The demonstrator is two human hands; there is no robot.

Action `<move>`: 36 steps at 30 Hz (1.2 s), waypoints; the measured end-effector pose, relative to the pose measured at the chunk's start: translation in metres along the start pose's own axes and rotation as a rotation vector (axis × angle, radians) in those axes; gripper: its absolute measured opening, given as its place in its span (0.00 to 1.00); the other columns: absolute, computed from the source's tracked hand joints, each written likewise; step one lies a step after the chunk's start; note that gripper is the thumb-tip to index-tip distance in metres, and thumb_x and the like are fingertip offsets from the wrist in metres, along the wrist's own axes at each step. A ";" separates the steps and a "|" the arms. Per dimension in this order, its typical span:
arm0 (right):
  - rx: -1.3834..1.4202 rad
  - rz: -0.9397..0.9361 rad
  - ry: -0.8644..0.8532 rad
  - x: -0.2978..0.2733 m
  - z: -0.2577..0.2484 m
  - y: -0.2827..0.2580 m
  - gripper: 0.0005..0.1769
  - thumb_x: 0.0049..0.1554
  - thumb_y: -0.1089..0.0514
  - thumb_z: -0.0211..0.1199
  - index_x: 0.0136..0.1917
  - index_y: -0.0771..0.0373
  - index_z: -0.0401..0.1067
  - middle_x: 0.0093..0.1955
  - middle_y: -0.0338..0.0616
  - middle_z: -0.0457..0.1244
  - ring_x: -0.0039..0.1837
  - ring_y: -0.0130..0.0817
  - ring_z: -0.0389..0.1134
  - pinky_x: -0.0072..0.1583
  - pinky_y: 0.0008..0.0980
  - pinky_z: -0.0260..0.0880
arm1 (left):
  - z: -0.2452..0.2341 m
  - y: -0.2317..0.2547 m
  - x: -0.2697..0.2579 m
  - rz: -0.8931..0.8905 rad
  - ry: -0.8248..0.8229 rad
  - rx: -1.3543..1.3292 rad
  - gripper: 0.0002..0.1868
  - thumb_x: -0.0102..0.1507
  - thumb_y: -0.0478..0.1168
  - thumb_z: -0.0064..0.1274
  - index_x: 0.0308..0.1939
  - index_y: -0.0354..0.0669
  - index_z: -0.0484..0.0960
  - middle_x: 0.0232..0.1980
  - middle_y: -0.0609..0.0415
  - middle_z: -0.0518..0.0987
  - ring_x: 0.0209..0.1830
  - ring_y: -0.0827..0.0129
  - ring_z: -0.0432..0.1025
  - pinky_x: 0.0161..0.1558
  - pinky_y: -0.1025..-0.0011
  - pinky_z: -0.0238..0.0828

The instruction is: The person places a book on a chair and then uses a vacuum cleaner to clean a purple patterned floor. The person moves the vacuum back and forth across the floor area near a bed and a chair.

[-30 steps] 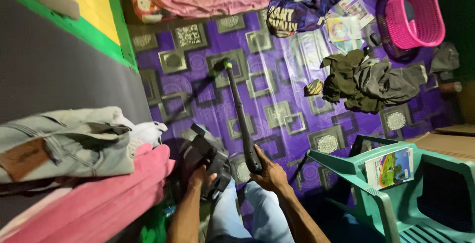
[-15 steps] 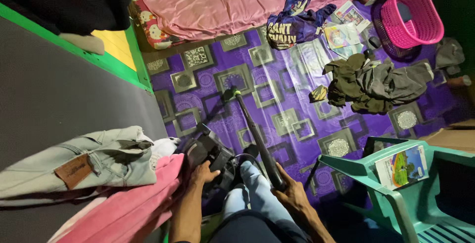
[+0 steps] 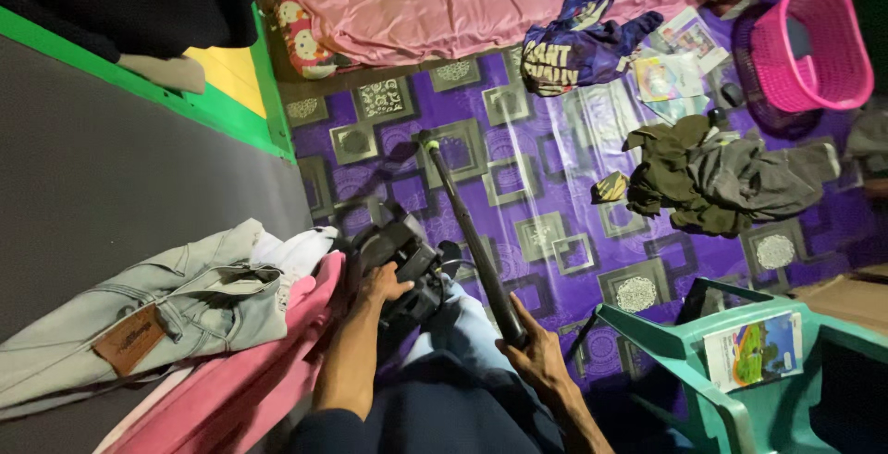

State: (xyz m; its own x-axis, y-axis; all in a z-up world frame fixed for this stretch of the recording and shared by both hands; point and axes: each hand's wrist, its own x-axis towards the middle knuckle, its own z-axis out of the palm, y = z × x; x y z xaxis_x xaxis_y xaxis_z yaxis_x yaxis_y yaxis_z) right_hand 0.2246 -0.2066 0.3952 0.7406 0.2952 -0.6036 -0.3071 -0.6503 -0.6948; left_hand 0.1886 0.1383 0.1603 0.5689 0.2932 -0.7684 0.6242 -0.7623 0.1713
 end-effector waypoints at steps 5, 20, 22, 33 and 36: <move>-0.027 0.073 -0.024 0.036 -0.019 -0.030 0.53 0.47 0.53 0.72 0.81 0.44 0.53 0.37 0.53 0.70 0.35 0.30 0.65 0.44 0.31 0.69 | -0.025 0.028 0.037 -0.014 -0.016 -0.040 0.39 0.55 0.64 0.64 0.63 0.48 0.76 0.65 0.41 0.77 0.67 0.45 0.71 0.65 0.48 0.69; 0.024 0.029 0.064 0.103 -0.059 -0.054 0.53 0.46 0.53 0.72 0.81 0.46 0.53 0.42 0.52 0.73 0.35 0.31 0.69 0.44 0.32 0.71 | -0.071 0.098 0.133 0.014 -0.028 -0.068 0.40 0.59 0.63 0.62 0.68 0.47 0.71 0.68 0.39 0.73 0.69 0.44 0.68 0.65 0.50 0.68; 0.041 -0.009 0.098 0.109 -0.059 -0.055 0.53 0.46 0.53 0.72 0.81 0.47 0.52 0.42 0.51 0.73 0.37 0.30 0.71 0.46 0.32 0.71 | -0.083 0.109 0.139 0.020 -0.030 -0.055 0.40 0.59 0.63 0.62 0.68 0.48 0.70 0.68 0.40 0.73 0.68 0.44 0.68 0.64 0.49 0.67; 0.055 0.207 0.135 0.167 -0.055 -0.093 0.53 0.47 0.54 0.71 0.81 0.44 0.51 0.34 0.52 0.69 0.36 0.38 0.72 0.45 0.36 0.71 | -0.129 0.115 0.213 0.048 -0.061 0.054 0.35 0.59 0.61 0.62 0.64 0.46 0.76 0.66 0.39 0.75 0.67 0.43 0.69 0.64 0.49 0.68; 0.109 0.149 0.201 0.179 -0.041 -0.097 0.52 0.46 0.55 0.71 0.81 0.46 0.54 0.35 0.49 0.69 0.38 0.35 0.73 0.45 0.34 0.73 | -0.140 0.116 0.231 0.032 -0.108 0.094 0.37 0.58 0.62 0.62 0.65 0.46 0.75 0.67 0.39 0.75 0.68 0.44 0.69 0.65 0.50 0.68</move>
State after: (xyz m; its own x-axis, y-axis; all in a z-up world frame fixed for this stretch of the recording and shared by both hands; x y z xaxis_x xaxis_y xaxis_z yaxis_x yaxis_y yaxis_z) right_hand 0.4113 -0.1196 0.3710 0.7831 0.0502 -0.6199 -0.4756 -0.5940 -0.6488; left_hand 0.4674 0.1980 0.0887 0.5239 0.2080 -0.8260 0.5508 -0.8224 0.1422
